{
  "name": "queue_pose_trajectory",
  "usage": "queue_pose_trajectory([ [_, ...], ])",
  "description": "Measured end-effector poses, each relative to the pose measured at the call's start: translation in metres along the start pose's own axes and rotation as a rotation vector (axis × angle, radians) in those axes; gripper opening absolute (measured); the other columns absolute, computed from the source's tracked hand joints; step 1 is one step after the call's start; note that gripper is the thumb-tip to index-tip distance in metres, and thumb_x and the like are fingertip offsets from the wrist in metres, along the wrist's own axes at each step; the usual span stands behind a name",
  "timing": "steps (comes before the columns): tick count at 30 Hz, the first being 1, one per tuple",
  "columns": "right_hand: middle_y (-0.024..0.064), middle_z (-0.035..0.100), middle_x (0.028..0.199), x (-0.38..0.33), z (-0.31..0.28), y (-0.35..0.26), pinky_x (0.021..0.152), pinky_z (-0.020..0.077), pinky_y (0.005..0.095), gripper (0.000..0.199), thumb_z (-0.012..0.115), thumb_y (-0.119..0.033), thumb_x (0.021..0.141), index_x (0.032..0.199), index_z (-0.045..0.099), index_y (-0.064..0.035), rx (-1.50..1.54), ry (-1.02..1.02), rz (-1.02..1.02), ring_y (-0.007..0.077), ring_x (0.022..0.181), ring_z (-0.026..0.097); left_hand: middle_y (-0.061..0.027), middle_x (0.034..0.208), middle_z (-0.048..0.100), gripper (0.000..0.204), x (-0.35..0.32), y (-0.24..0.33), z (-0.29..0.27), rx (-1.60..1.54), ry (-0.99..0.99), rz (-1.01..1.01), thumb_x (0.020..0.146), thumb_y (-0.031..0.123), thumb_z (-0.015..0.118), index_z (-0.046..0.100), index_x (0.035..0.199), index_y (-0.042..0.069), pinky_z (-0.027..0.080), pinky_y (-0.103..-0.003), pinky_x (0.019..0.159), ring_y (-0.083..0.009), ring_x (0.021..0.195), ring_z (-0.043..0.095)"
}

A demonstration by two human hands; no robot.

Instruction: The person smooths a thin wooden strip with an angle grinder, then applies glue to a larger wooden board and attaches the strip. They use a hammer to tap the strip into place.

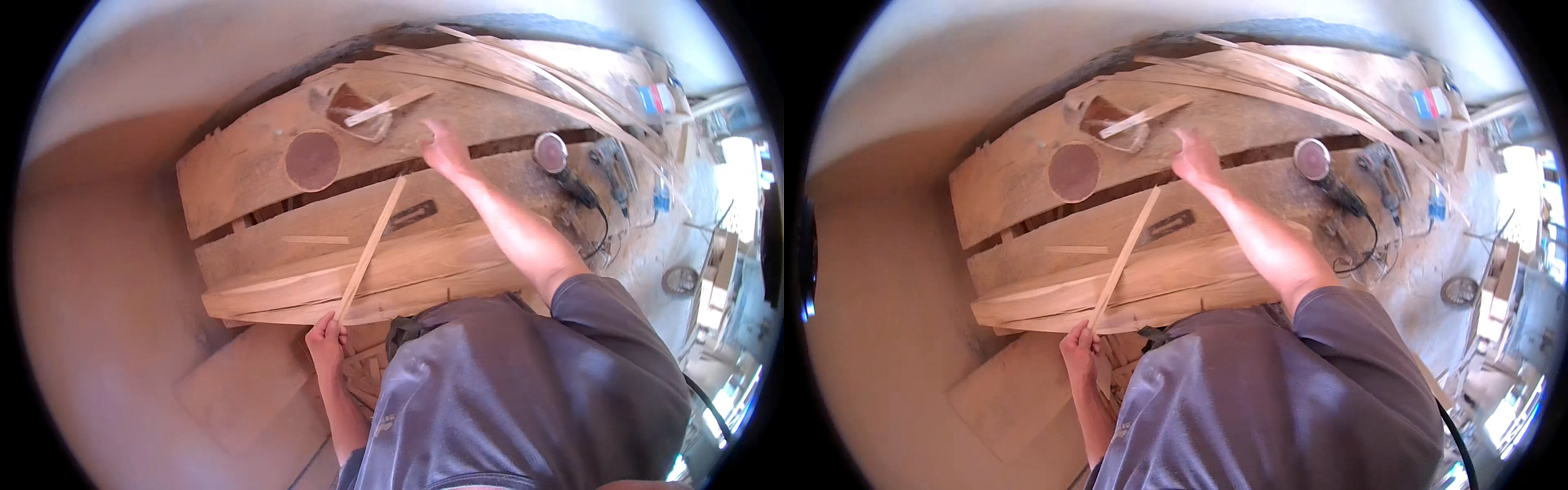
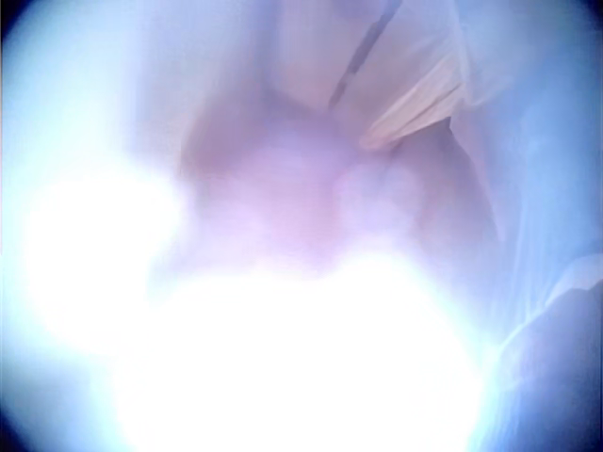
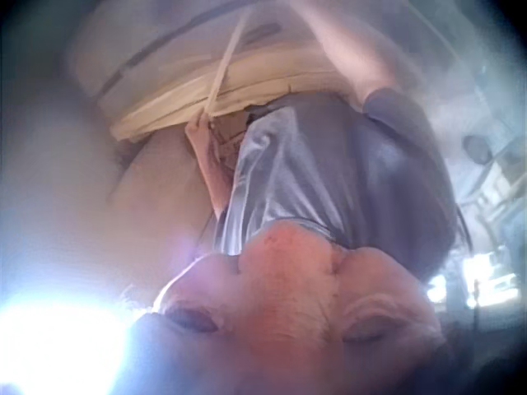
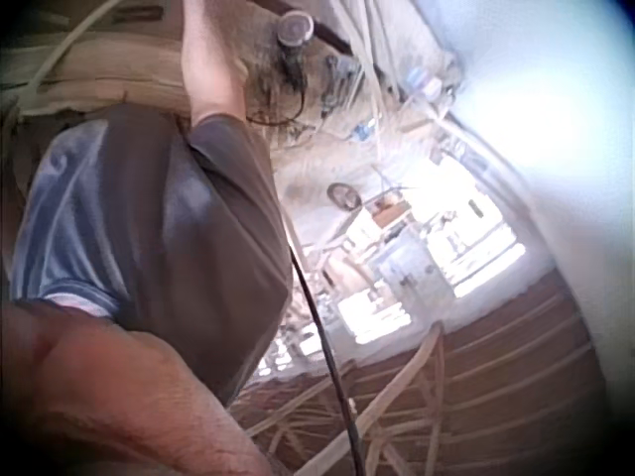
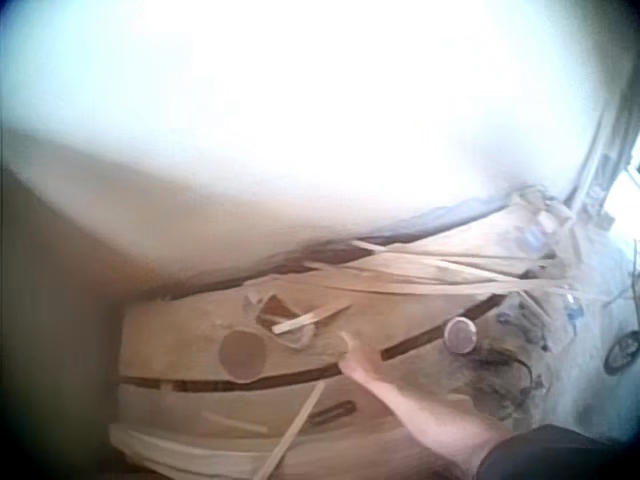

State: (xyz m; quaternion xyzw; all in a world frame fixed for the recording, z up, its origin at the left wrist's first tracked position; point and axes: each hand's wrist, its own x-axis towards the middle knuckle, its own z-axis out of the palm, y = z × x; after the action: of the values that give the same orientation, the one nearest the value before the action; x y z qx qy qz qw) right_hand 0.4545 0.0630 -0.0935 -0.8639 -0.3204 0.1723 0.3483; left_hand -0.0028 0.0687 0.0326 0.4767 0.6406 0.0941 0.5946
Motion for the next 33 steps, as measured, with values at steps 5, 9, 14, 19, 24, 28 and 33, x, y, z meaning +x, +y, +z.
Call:
queue_pose_trajectory([
  [5,0.021,0.05,0.145,0.065,0.016,-0.018,0.11,0.0416,0.0519,0.061,0.067,-0.005,0.08,0.14,0.057,-0.0114,-0.371,0.087,-0.218,0.0433,0.134,0.047,-0.0018,0.073,0.059,0.035,0.027,0.014,0.0,-0.038,0.035,-0.051,0.1,0.007,0.058,0.061,0.132,-0.007,0.043,-0.023,0.05,-0.0082,0.057,0.051],
  [9,0.019,0.051,0.147,0.103,0.016,0.004,0.113,0.0383,0.0529,0.055,0.064,-0.003,0.083,0.137,0.056,-0.0038,-0.636,-0.082,-0.256,0.0404,0.139,0.044,-0.0012,0.075,0.06,0.038,0.043,0.01,-0.001,-0.01,0.021,-0.053,0.099,0.008,0.061,0.061,0.133,-0.007,0.043,-0.023,0.052,-0.0076,0.059,0.052],
  [14,0.0183,0.06,0.134,0.12,0.005,0.023,0.113,0.0388,0.0496,0.05,0.061,-0.001,0.084,0.134,0.059,-0.0042,-0.784,-0.288,-0.45,0.0375,0.134,0.049,-0.002,0.079,0.063,0.039,0.051,0.007,-0.008,0.046,-0.01,-0.058,0.096,0.008,0.065,0.063,0.131,-0.008,0.047,-0.025,0.058,-0.009,0.065,0.056],
  [19,0.0216,0.065,0.121,0.102,-0.039,0.018,0.101,0.0466,0.0495,0.046,0.058,-0.004,0.087,0.133,0.059,-0.0051,-0.786,-0.507,-0.554,0.0386,0.121,0.059,-0.0053,0.078,0.062,0.04,0.054,-0.026,-0.021,-0.328,0.049,-0.094,0.098,0.01,0.066,0.06,0.133,-0.007,0.047,-0.027,0.062,-0.0141,0.067,0.058],
  [24,0.0206,0.068,0.108,0.086,-0.066,-0.037,0.077,0.0559,0.0504,0.035,0.055,-0.003,0.087,0.122,0.063,-0.0012,-0.872,-0.526,-0.557,0.0391,0.099,0.067,-0.0078,0.079,0.064,0.035,0.048,-0.048,-0.052,-0.564,0.053,-0.11,0.098,0.006,0.063,0.06,0.13,-0.008,0.052,-0.03,0.063,-0.0163,0.068,0.06],
  [28,0.0201,0.068,0.111,0.094,-0.028,-0.114,0.074,0.0574,0.0476,0.039,0.058,-0.002,0.084,0.123,0.065,0.0015,-1.032,-0.747,-0.339,0.0375,0.093,0.07,-0.0086,0.079,0.064,0.033,0.04,-0.052,-0.068,-0.696,0.048,-0.008,0.099,0.007,0.064,0.061,0.128,-0.007,0.053,-0.033,0.063,-0.0178,0.068,0.059],
  [33,0.0201,0.073,0.098,0.078,-0.002,-0.133,0.07,0.0593,0.0466,0.023,0.056,-0.004,0.089,0.104,0.072,0.001,-1.19,-0.586,-0.674,0.0333,0.085,0.073,-0.0097,0.082,0.063,0.038,0.024,-0.073,-0.084,-0.754,0.124,0.033,0.1,0.011,0.064,0.057,0.132,-0.007,0.052,-0.036,0.064,-0.0196,0.07,0.06],
])
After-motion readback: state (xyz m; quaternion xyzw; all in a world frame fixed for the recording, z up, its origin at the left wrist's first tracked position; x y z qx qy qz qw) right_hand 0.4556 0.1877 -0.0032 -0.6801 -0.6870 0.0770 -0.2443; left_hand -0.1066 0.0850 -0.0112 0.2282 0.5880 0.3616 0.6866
